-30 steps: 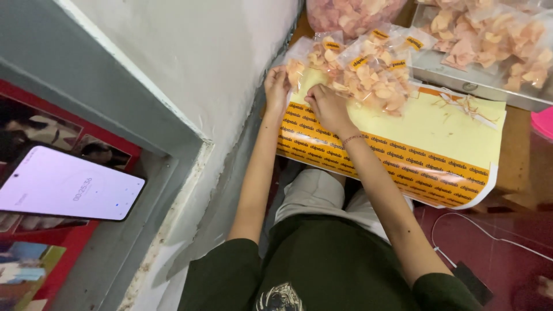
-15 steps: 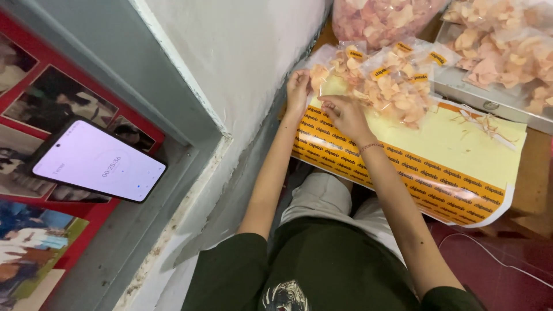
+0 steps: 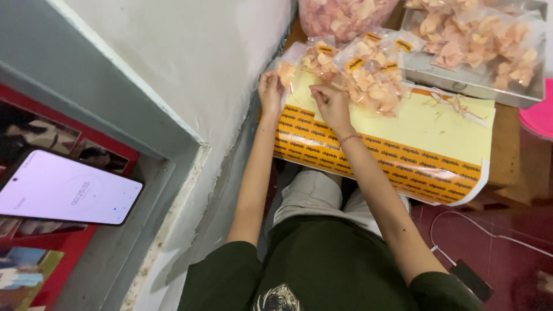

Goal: The person packs dried chips into small clear plastic bags and seals them. They then apply a yellow label to each bag and arrange the finished packages on a tray.

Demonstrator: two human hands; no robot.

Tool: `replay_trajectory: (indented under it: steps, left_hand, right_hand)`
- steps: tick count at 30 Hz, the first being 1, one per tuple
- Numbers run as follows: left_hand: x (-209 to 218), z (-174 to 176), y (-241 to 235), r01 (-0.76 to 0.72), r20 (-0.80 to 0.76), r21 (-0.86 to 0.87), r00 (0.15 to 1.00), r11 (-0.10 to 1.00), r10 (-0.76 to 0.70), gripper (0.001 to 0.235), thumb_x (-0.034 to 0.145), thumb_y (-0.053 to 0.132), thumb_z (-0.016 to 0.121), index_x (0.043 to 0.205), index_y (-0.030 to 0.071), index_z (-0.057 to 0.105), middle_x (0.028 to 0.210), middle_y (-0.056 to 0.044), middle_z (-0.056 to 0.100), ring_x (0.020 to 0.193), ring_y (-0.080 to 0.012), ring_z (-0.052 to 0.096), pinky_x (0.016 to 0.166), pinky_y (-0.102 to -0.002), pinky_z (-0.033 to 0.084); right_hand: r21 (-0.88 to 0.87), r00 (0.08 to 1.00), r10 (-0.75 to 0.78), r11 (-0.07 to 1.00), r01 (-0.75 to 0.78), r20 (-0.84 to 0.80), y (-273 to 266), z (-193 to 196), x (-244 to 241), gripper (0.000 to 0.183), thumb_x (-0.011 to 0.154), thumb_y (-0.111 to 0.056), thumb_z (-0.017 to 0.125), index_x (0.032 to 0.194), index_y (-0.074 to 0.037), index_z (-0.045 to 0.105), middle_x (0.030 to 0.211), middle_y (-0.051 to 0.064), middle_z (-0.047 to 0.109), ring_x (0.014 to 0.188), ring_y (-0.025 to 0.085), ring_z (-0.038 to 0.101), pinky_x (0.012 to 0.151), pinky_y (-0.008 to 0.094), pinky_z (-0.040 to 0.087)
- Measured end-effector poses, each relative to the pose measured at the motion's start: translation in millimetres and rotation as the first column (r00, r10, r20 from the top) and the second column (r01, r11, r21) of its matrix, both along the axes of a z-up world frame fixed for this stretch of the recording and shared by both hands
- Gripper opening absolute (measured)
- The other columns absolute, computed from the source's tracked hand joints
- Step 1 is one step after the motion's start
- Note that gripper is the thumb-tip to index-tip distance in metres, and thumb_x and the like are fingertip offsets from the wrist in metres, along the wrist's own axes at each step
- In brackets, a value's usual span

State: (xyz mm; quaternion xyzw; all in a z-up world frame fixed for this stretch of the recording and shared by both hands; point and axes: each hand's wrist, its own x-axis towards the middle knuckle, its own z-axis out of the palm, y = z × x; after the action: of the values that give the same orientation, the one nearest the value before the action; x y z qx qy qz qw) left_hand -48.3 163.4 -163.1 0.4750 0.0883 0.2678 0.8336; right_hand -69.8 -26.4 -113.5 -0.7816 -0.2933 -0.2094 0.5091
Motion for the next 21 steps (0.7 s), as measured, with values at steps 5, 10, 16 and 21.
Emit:
replay_trajectory:
  steps: [5, 10, 16, 21]
  left_hand:
    - [21.9, -32.5, 11.3, 0.0, 0.002, -0.001, 1.0, 1.0, 0.0, 0.009, 0.106, 0.019, 0.053, 0.108, 0.013, 0.06, 0.097, -0.004, 0.064, 0.09, -0.0174, 0.068, 0.077, -0.03, 0.058]
    - [16.5, -28.2, 9.8, 0.001, -0.004, 0.002, 1.0, 1.0, -0.001, 0.01, 0.107, 0.02, 0.053, 0.107, 0.012, 0.058, 0.099, -0.005, 0.065, 0.092, -0.0179, 0.068, 0.079, -0.031, 0.057]
    - [6.6, -10.0, 2.8, -0.005, -0.005, 0.005, 1.0, 1.0, 0.005, 0.01, 0.106, 0.023, 0.054, 0.107, 0.014, 0.058, 0.097, -0.002, 0.064, 0.093, -0.0154, 0.067, 0.082, -0.029, 0.056]
    - [10.0, -19.9, 7.1, 0.02, 0.006, 0.036, 1.0, 0.999, -0.02, 0.011, 0.107, 0.024, 0.054, 0.108, 0.015, 0.059, 0.1, -0.004, 0.065, 0.095, -0.0175, 0.067, 0.083, -0.031, 0.055]
  right_hand:
    - [-0.158, 0.991, 0.127, 0.98, -0.119, 0.041, -4.8, 31.3, -19.0, 0.025, 0.092, 0.001, 0.072, 0.111, -0.014, 0.079, 0.099, 0.006, 0.076, 0.091, 0.023, 0.071, 0.08, 0.034, 0.055]
    - [-0.352, 0.976, 0.215, 0.911, -0.216, -0.04, -2.6, 53.0, -33.3, 0.029, 0.098, -0.007, 0.067, 0.127, -0.004, 0.071, 0.11, 0.017, 0.068, 0.105, 0.032, 0.063, 0.094, 0.044, 0.052]
    - [-0.493, 0.994, 0.105, 0.866, -0.084, 0.015, 6.9, 43.5, -27.0, 0.013, 0.099, -0.016, 0.071, 0.109, -0.012, 0.078, 0.098, 0.008, 0.071, 0.086, 0.022, 0.065, 0.072, 0.032, 0.051]
    - [-0.481, 0.993, 0.065, 0.876, -0.008, 0.101, 4.8, 34.4, -25.1, 0.014, 0.103, -0.019, 0.063, 0.098, -0.012, 0.074, 0.086, 0.002, 0.068, 0.076, 0.022, 0.068, 0.065, 0.033, 0.052]
